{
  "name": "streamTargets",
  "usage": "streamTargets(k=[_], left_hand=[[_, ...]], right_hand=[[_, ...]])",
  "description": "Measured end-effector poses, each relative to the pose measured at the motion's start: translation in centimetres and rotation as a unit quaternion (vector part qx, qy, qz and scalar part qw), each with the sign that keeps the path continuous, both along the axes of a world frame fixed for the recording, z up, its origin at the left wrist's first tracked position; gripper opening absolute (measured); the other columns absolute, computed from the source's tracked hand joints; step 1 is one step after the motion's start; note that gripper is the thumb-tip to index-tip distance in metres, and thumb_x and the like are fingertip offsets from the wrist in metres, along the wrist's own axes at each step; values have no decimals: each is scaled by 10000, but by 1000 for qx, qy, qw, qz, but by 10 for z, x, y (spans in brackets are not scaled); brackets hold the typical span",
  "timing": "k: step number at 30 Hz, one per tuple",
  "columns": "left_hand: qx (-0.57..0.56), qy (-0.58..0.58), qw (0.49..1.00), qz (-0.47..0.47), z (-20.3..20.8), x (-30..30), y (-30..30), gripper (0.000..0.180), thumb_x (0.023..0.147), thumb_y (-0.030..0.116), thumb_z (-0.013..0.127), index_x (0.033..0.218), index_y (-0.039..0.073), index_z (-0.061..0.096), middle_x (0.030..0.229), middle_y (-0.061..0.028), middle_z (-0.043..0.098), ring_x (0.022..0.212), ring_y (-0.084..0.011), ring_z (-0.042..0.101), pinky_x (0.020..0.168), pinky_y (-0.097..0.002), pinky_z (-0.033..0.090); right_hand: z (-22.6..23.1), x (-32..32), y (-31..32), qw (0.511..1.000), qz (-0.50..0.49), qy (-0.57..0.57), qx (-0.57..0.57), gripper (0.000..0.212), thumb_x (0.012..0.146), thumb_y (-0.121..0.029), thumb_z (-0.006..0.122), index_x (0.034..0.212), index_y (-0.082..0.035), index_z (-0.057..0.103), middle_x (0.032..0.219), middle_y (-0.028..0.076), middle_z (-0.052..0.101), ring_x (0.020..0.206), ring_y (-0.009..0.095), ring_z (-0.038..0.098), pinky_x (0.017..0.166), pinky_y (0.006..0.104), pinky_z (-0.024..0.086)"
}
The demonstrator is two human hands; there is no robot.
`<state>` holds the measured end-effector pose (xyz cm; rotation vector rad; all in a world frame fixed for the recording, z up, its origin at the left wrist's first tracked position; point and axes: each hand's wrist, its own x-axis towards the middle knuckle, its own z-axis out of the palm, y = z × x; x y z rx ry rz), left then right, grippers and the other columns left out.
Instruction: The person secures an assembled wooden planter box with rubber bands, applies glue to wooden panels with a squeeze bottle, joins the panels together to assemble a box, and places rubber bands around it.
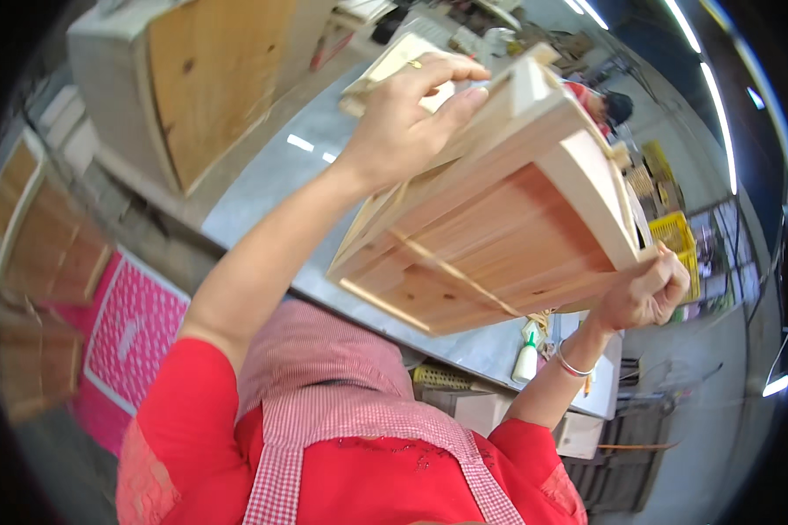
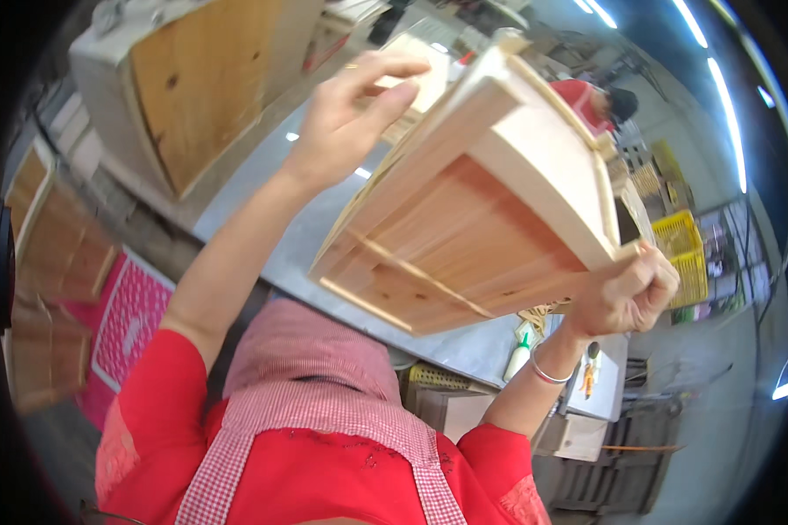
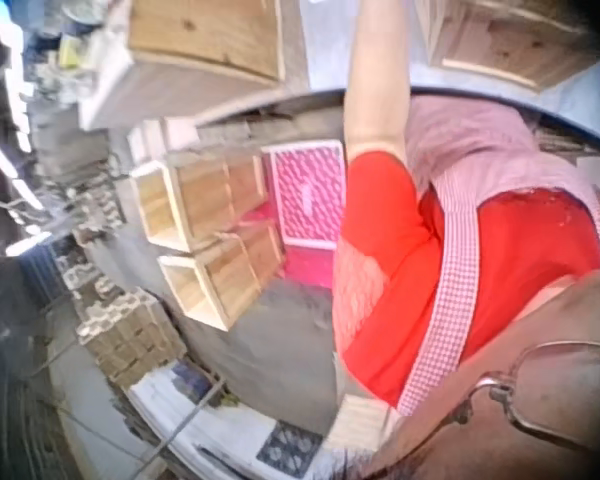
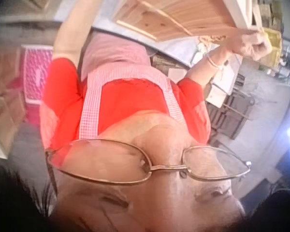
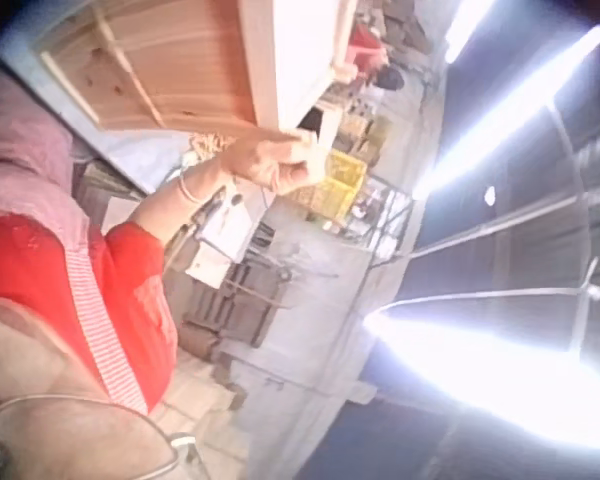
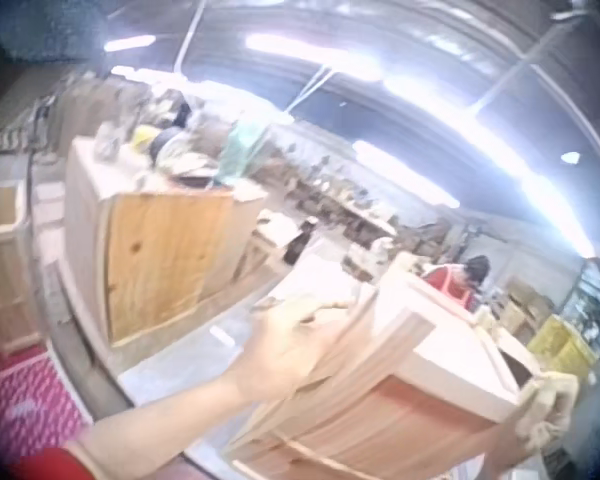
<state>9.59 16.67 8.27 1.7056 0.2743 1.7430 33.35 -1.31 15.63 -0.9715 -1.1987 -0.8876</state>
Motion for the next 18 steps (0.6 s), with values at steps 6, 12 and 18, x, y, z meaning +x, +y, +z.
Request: streamTargets(k=[6, 12, 18], left_hand=[[261, 47, 964, 17, 55, -10, -20, 321, 868, 46, 664, 1178, -39, 653, 1203, -166, 655, 1194, -279, 581, 1024, -373, 439], [344, 36, 938, 13, 69, -5, -1, 258, 828, 140, 737, 1018, -14, 657, 1049, -170, 674, 1024, -339, 628, 906, -423, 502], [281, 83, 955, -45, 79, -13, -6, 296, 748, 255, 806, 970, 99, 686, 1023, -28, 651, 950, -274, 651, 714, -377, 507]], right_hand=[[3, -2, -7, 1000, 23, 2, -16, 184, 957, -33, 511, 779, 2, 543, 847, 92, 602, 812, 160, 544, 781, 294, 441], [7, 7, -9, 998, 29, -49, -15, 153, 927, -73, 496, 792, -9, 533, 852, 110, 590, 804, 212, 531, 760, 345, 429], [6, 3, -13, 999, -12, -24, -36, 151, 917, -120, 467, 796, -35, 500, 850, 118, 577, 755, 228, 500, 711, 363, 431]])
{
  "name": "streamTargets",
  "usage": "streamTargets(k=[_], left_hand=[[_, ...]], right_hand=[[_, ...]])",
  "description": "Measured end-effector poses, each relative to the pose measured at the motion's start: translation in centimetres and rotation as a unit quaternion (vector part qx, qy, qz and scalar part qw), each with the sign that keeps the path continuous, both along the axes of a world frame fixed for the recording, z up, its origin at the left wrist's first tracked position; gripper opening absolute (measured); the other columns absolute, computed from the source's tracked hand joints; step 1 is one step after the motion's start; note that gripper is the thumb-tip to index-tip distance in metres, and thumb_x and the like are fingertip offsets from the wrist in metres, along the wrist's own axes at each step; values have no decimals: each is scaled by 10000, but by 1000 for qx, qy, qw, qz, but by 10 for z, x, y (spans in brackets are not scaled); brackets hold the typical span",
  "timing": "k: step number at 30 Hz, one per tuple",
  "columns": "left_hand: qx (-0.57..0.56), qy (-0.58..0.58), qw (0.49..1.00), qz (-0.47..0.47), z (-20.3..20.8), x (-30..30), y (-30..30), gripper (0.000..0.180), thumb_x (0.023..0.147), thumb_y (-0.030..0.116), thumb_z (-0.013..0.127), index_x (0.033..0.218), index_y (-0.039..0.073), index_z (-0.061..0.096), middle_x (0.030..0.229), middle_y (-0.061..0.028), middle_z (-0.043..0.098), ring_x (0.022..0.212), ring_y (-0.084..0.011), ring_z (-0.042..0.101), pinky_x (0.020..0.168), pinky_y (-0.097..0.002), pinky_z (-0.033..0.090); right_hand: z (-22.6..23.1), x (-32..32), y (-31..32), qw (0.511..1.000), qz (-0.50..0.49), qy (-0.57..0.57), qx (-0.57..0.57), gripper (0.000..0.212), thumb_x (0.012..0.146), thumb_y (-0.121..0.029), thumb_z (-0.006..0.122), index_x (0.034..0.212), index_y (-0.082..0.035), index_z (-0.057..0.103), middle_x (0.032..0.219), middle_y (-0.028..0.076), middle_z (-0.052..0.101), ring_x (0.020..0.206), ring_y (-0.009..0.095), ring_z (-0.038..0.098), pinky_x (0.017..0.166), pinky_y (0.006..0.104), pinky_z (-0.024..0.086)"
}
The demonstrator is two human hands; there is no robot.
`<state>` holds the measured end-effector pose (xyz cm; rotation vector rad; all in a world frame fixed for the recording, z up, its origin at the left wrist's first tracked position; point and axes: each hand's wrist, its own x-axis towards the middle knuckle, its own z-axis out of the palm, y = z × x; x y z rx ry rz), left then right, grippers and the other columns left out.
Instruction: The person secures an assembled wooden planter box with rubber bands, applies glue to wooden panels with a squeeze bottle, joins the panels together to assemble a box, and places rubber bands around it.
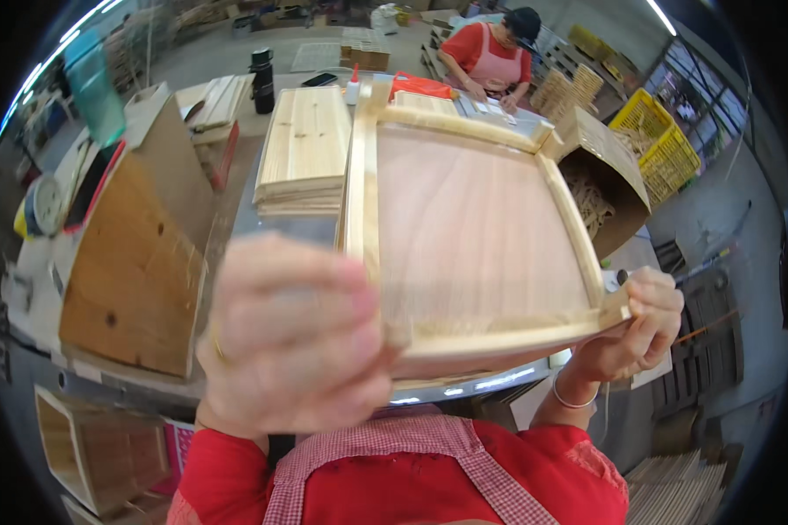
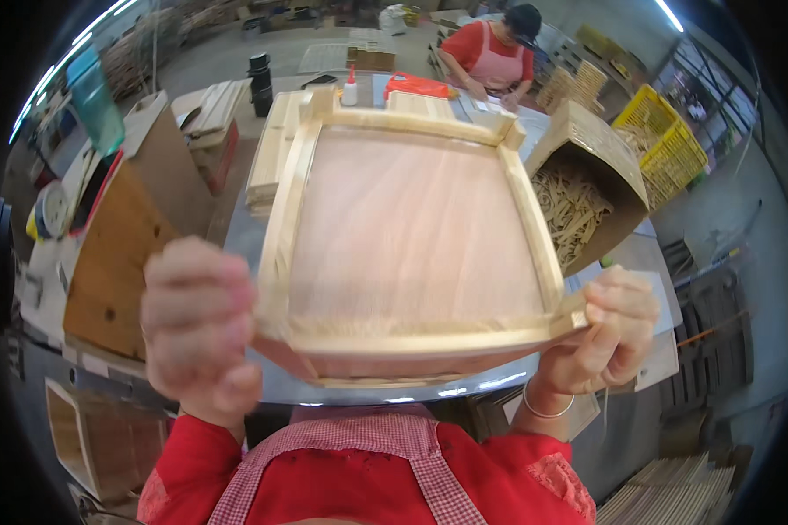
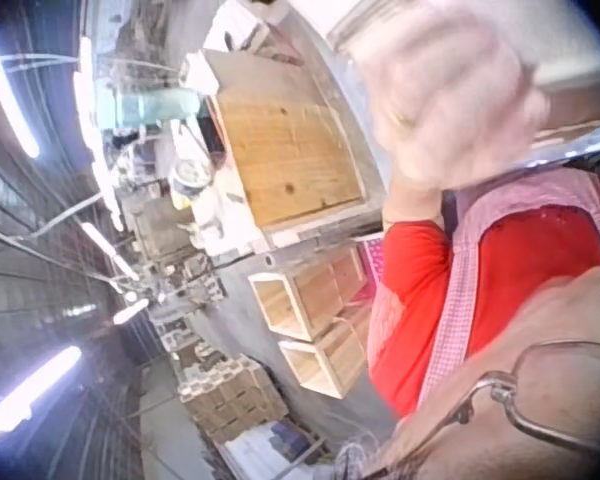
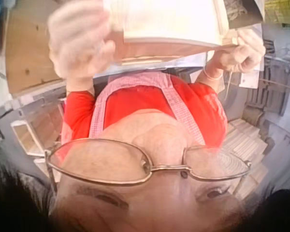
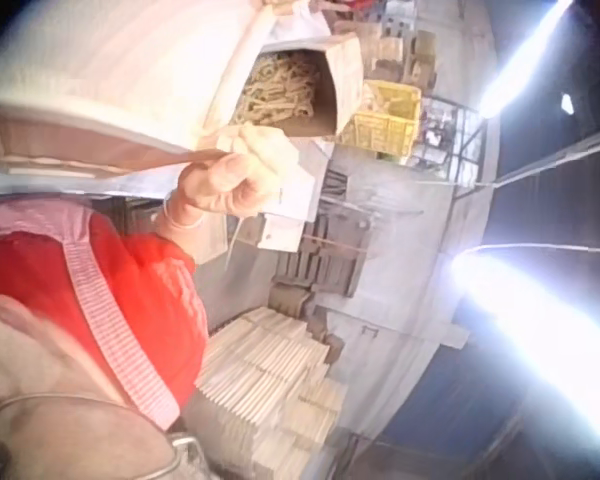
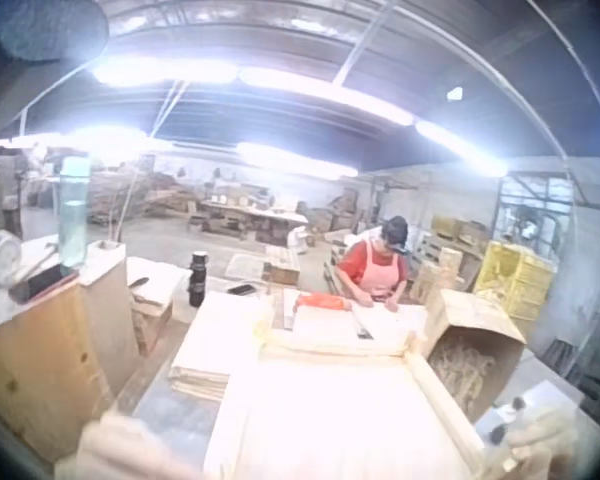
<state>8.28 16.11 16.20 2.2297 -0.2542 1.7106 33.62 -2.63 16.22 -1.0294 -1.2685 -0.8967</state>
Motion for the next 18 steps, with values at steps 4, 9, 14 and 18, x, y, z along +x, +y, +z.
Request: streamTargets(k=[4, 9, 14, 18], left_hand=[[-30, 62, 997, -44, 9, -6, 5, 237, 767, 279, 771, 913, 110, 694, 1010, -14, 668, 942, -249, 659, 816, -388, 469], [-109, 106, 981, -123, 32, 6, 39, 131, 845, 195, 677, 831, 65, 683, 963, -49, 669, 899, -226, 642, 862, -400, 465], [-566, 84, 819, -49, 53, 68, 77, 249, 1018, 193, 502, 1067, -8, 641, 1068, -66, 653, 1026, -140, 582, 943, -278, 420], [-628, 108, 765, -90, 52, 99, 96, 350, 1024, 305, 505, 1043, -12, 652, 1053, -73, 643, 1022, -115, 552, 923, -265, 411]], right_hand=[[8, -11, -8, 996, -54, 39, -64, 136, 888, -77, 498, 763, -23, 501, 852, 121, 590, 759, 236, 515, 711, 362, 449], [48, -31, -29, 956, -96, 131, -243, 112, 890, -25, 539, 813, 29, 600, 887, 131, 665, 785, 240, 586, 735, 336, 473], [74, 5, -10, 897, -90, 294, -318, 133, 961, -71, 567, 938, 41, 634, 889, 64, 621, 816, 106, 551, 738, 243, 438], [61, 61, 65, 898, -27, 331, -288, 215, 983, -181, 591, 998, 31, 624, 850, 36, 585, 792, 81, 506, 726, 248, 436]])
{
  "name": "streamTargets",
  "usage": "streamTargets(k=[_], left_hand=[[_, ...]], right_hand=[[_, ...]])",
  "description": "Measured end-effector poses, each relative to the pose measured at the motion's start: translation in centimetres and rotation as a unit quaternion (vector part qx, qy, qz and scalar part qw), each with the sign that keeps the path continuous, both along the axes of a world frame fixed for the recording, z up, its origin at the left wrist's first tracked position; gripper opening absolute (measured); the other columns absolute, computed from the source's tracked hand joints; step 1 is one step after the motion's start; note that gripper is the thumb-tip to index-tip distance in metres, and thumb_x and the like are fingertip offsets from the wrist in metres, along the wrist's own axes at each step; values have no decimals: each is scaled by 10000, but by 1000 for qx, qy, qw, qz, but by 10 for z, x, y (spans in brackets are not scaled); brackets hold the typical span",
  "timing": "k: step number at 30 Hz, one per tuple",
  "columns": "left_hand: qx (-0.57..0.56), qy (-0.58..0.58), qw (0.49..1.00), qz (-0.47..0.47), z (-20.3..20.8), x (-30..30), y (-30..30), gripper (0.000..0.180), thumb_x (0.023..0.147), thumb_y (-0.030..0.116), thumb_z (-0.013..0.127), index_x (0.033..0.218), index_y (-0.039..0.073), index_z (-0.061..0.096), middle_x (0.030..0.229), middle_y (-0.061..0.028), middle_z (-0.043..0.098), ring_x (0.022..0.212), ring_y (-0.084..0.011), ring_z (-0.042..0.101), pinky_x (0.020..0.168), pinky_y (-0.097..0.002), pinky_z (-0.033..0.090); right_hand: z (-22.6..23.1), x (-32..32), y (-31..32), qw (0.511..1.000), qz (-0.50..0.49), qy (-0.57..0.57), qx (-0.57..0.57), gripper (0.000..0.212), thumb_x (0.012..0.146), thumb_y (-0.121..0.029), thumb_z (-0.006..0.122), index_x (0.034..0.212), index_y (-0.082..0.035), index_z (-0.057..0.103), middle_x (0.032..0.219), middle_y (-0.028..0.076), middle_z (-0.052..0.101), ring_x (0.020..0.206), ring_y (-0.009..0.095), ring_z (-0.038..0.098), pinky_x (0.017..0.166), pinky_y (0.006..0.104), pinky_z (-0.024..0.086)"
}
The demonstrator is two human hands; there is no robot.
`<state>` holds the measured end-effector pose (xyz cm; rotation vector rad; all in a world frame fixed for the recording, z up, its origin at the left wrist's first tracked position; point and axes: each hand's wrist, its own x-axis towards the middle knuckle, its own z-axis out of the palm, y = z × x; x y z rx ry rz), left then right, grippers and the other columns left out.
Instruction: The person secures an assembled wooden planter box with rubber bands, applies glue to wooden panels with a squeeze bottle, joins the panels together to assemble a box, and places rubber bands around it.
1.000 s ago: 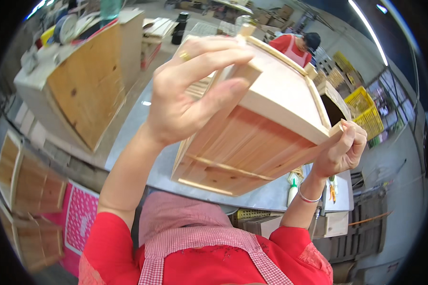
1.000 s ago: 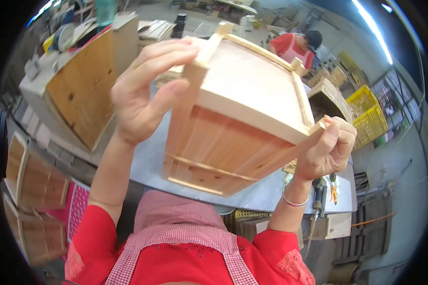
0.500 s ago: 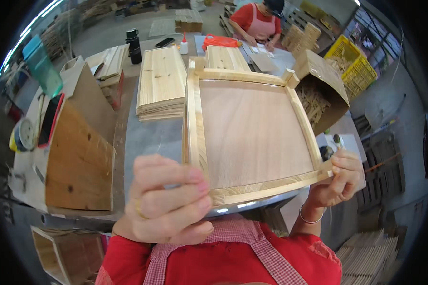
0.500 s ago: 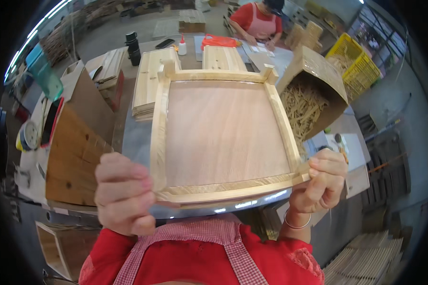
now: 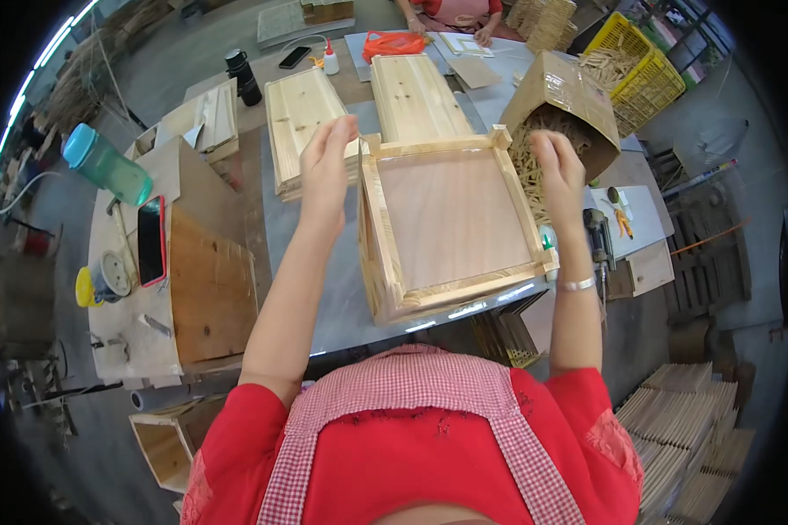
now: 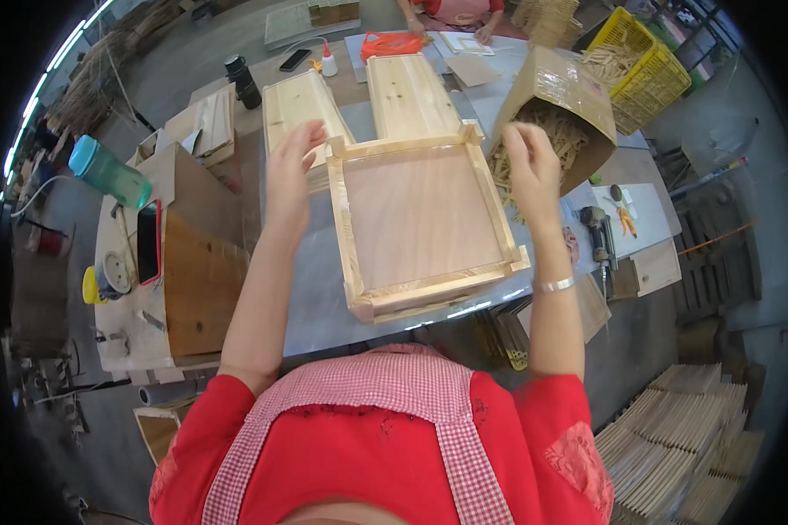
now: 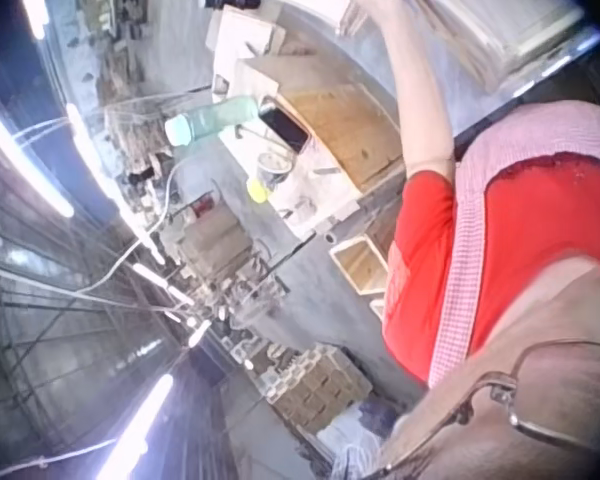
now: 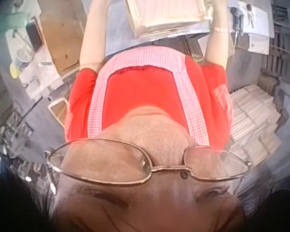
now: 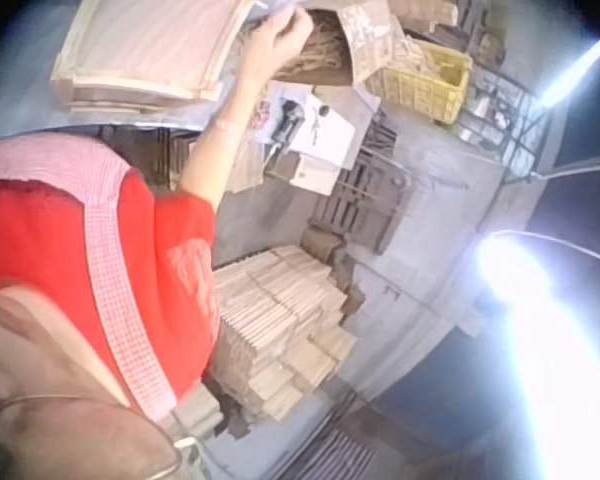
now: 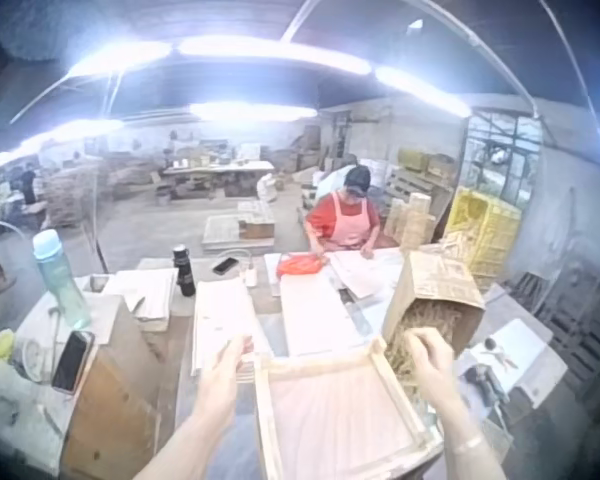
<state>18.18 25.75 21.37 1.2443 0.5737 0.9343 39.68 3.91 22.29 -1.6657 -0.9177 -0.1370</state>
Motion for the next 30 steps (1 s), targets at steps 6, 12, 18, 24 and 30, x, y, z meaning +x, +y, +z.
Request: streamTargets(k=[6, 12, 18, 24, 30], left_hand=[[-5, 85, 995, -46, -7, 26, -12, 374, 1016, 326, 476, 971, 14, 677, 955, -65, 653, 873, -129, 583, 810, -284, 454], [89, 131, 987, 18, -11, 30, -7, 409, 1020, 303, 435, 857, 11, 670, 798, -44, 620, 767, -110, 549, 746, -288, 449], [77, 141, 987, 18, -11, 29, -8, 409, 1009, 288, 438, 825, 8, 673, 825, -57, 643, 793, -115, 563, 769, -294, 451], [119, 185, 975, 24, -9, 24, -24, 431, 1015, 309, 435, 822, 5, 671, 834, -56, 651, 810, -113, 572, 788, -285, 450], [93, 142, 985, 7, -11, 18, -13, 435, 1017, 314, 430, 858, -10, 674, 889, -69, 670, 840, -122, 579, 835, -285, 441]], right_hand=[[-26, 32, 48, 995, 42, 60, -63, 353, 967, -304, 593, 827, 20, 593, 683, 13, 514, 686, 80, 448, 621, 276, 403], [-31, 36, 63, 983, 133, 127, 20, 324, 941, -226, 577, 726, 4, 500, 657, -12, 447, 673, 68, 399, 591, 277, 375], [-38, 28, 59, 976, 161, 135, 63, 249, 911, -123, 531, 711, -19, 426, 666, -22, 391, 673, 61, 365, 578, 277, 353], [-43, 34, 60, 969, 167, 172, 57, 283, 972, -133, 507, 714, -84, 402, 706, -73, 360, 670, 24, 325, 585, 217, 310], [-43, 23, 62, 975, 154, 154, 44, 269, 984, -144, 506, 733, -76, 437, 703, -72, 386, 668, 22, 332, 575, 223, 317]])
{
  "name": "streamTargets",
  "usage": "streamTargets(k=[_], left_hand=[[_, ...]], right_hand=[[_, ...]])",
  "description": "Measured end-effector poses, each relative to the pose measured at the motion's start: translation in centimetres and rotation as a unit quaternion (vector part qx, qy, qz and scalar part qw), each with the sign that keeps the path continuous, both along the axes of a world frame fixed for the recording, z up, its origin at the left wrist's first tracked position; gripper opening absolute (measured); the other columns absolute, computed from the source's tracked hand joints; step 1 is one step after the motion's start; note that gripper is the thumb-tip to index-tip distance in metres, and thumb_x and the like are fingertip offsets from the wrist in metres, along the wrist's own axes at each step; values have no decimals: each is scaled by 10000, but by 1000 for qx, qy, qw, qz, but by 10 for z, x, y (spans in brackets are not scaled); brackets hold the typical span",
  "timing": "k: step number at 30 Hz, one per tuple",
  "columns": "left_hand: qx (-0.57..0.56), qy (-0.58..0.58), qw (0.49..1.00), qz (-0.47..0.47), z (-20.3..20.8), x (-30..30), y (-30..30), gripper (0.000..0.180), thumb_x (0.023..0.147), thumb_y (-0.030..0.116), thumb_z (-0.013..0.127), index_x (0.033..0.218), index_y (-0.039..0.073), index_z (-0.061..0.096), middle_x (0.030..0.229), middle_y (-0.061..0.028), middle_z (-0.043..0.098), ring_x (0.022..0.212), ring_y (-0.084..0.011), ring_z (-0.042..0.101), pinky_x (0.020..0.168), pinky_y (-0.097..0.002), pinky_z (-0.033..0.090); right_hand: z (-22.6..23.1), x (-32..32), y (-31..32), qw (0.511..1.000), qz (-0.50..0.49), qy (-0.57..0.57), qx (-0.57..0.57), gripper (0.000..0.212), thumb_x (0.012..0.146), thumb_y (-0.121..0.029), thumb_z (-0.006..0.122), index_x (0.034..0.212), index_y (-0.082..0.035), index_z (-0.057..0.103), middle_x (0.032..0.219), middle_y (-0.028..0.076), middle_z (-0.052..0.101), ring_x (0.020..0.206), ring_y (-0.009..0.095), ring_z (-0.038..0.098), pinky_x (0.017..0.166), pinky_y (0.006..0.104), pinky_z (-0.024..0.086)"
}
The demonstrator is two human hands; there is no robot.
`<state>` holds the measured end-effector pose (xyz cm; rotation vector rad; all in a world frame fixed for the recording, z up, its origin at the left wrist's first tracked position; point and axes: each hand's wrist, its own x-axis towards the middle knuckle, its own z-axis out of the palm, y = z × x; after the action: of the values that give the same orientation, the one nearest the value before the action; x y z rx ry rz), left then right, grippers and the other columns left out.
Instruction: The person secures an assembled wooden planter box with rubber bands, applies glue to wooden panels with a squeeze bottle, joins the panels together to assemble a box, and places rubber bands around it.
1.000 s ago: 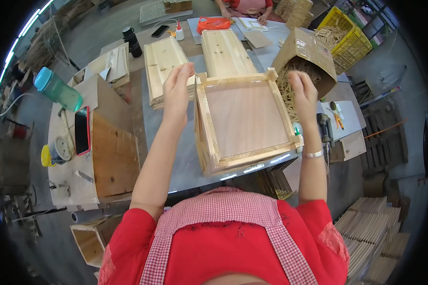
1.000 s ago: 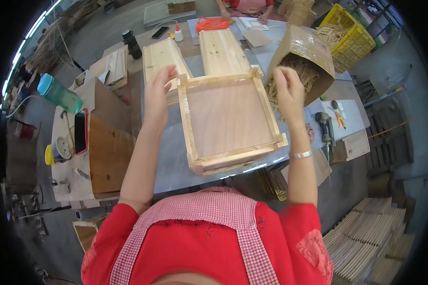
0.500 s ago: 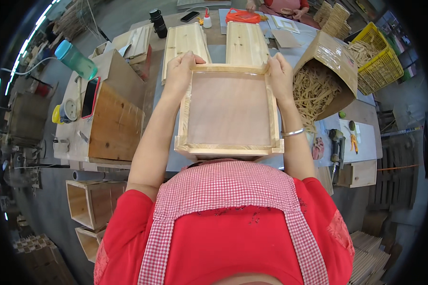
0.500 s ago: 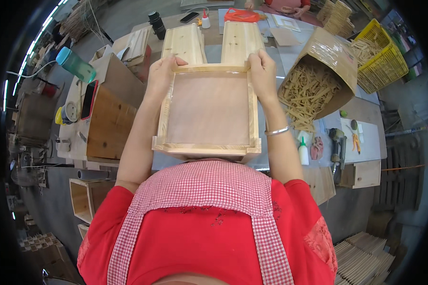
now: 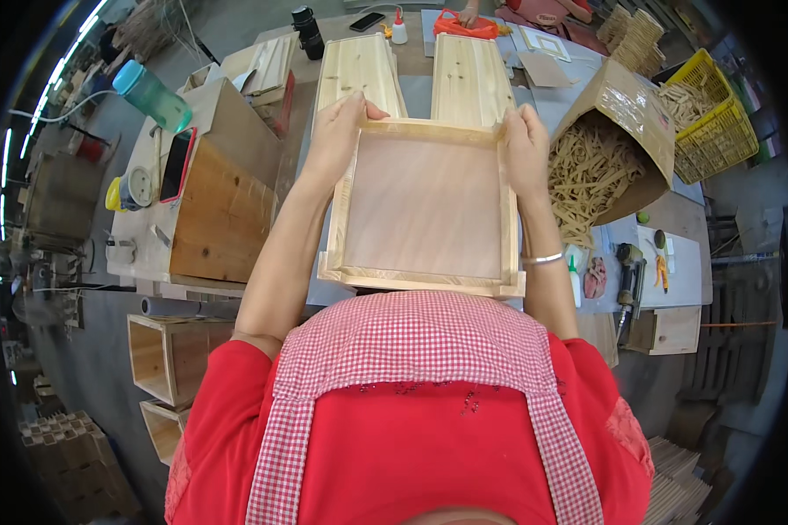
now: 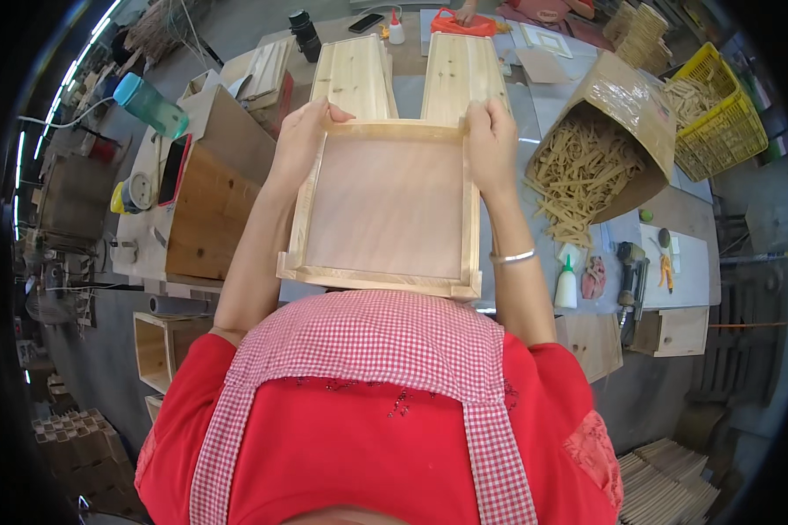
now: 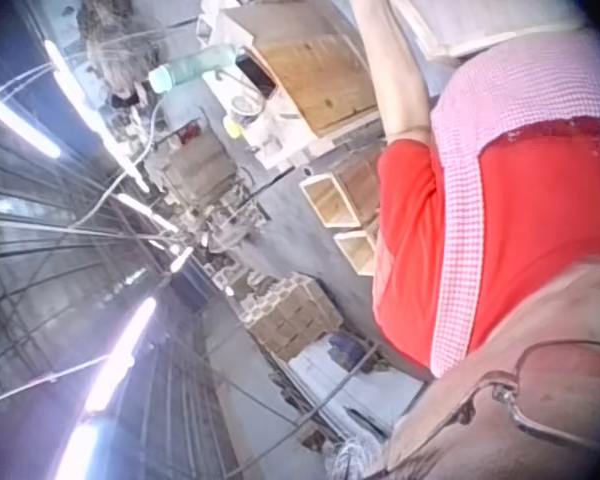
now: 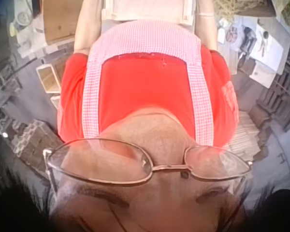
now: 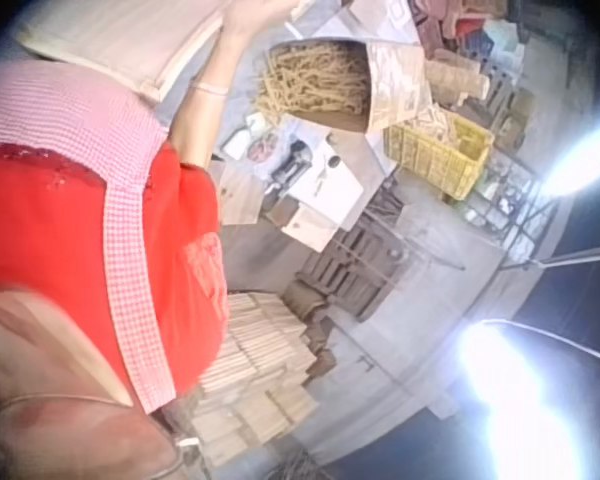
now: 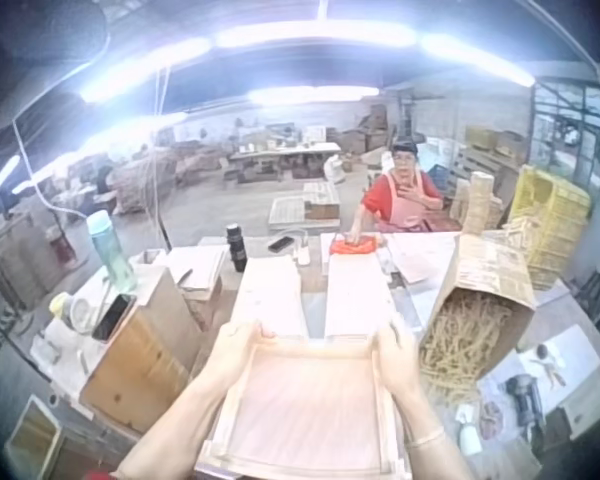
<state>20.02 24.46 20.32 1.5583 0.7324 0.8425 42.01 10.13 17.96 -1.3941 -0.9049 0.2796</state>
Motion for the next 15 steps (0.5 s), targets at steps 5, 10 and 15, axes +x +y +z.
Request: streamTargets(k=[5, 10, 15], left_hand=[[68, 4, 998, 8, 3, 10, 3, 441, 1015, 330, 453, 828, 6, 687, 855, -54, 661, 824, -114, 573, 829, -296, 440], [-13, -16, 996, 86, -2, -26, -1, 423, 1017, 308, 475, 833, -3, 695, 808, -47, 653, 809, -111, 566, 794, -278, 437], [-31, -72, 981, 176, -11, -44, 0, 427, 1024, 305, 471, 807, -4, 671, 794, -53, 646, 792, -111, 559, 770, -277, 435]], right_hand=[[-17, 26, 13, 991, -77, -101, -39, 335, 963, -227, 521, 760, 36, 475, 702, 155, 505, 675, 233, 487, 648, 386, 414], [31, -30, -72, 991, -50, -110, -59, 275, 990, -216, 525, 890, 29, 599, 823, 139, 584, 733, 232, 560, 689, 338, 457], [34, -89, -117, 995, -45, -68, -61, 166, 954, -144, 591, 881, 5, 606, 838, 70, 573, 654, 114, 506, 583, 269, 405]])
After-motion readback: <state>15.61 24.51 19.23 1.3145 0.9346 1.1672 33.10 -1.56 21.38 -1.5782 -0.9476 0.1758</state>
